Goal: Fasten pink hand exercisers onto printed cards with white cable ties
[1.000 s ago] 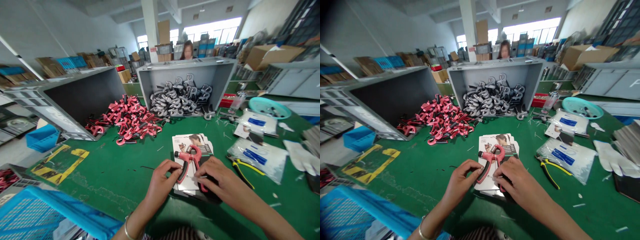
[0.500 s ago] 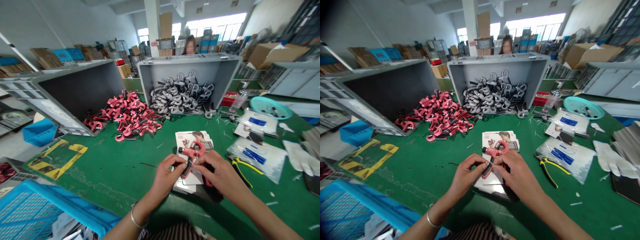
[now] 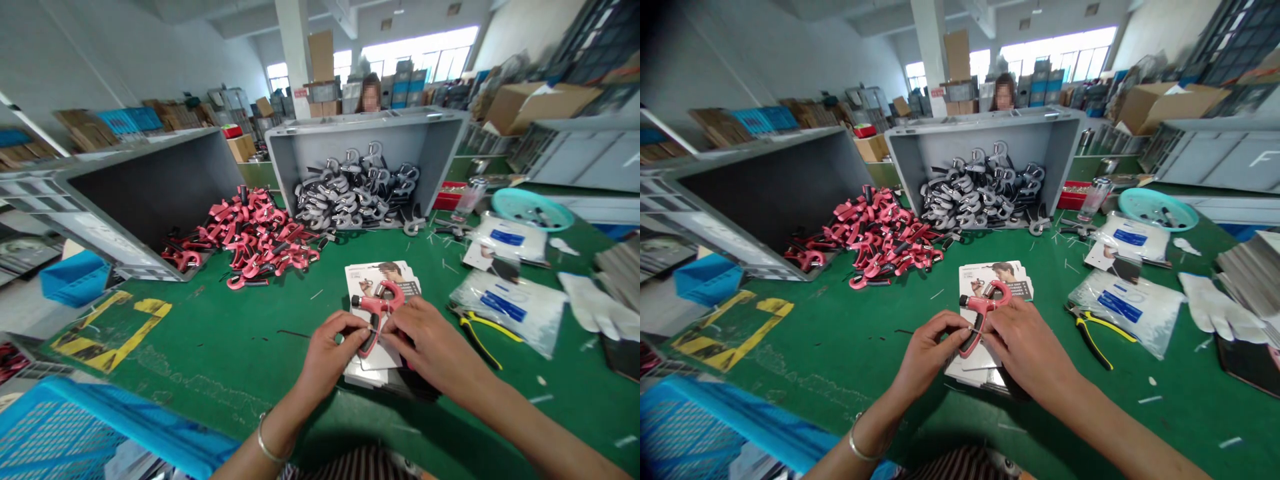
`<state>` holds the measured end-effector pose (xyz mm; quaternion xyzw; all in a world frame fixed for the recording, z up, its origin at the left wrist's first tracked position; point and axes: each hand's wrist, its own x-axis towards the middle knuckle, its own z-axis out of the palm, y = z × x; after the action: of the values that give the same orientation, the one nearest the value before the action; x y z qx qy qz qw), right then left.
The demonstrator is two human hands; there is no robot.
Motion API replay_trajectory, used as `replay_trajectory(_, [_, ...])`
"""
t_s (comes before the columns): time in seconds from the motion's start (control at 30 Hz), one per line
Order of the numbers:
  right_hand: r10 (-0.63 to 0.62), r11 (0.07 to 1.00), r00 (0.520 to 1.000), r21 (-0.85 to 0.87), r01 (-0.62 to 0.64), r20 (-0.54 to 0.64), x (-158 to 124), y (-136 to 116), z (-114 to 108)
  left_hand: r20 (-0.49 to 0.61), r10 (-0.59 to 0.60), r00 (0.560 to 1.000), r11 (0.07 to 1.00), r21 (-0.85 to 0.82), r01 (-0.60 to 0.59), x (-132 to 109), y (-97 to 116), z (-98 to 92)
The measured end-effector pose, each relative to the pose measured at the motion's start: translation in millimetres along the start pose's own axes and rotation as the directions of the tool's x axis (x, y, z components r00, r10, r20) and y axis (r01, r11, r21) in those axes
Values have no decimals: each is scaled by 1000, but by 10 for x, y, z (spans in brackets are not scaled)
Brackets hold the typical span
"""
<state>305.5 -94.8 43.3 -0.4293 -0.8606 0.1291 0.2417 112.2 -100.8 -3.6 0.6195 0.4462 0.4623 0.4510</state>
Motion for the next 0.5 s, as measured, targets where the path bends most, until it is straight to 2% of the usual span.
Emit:
replay_trajectory(0.07, [-5, 1000, 1000, 1, 5, -5, 4, -6, 6, 13, 28, 1000, 999, 28, -28, 0, -2, 3])
replay_trajectory(0.17, [-19, 999, 1000, 41, 20, -21, 8, -3, 24, 53, 130, 990, 983, 122, -135, 5, 22, -22])
replay_trajectory(0.23, [-29, 996, 999, 87, 31, -28, 12, 8, 39, 125, 166, 978, 964, 187, -187, 18, 73, -67])
replay_trajectory(0.33, [-5, 990, 1000, 140, 9, -31, 26, 15, 57, 241, 148, 959, 932, 289, -217, 49, 193, -140])
replay_trajectory(0.4, [18, 988, 999, 153, -14, -29, 40, 3, 64, 289, 156, 945, 864, 424, -272, 69, 278, -165])
replay_trajectory(0.5, [27, 991, 1000, 133, -25, -10, 50, -25, 67, 349, 234, 908, 651, 637, -413, 81, 363, -164])
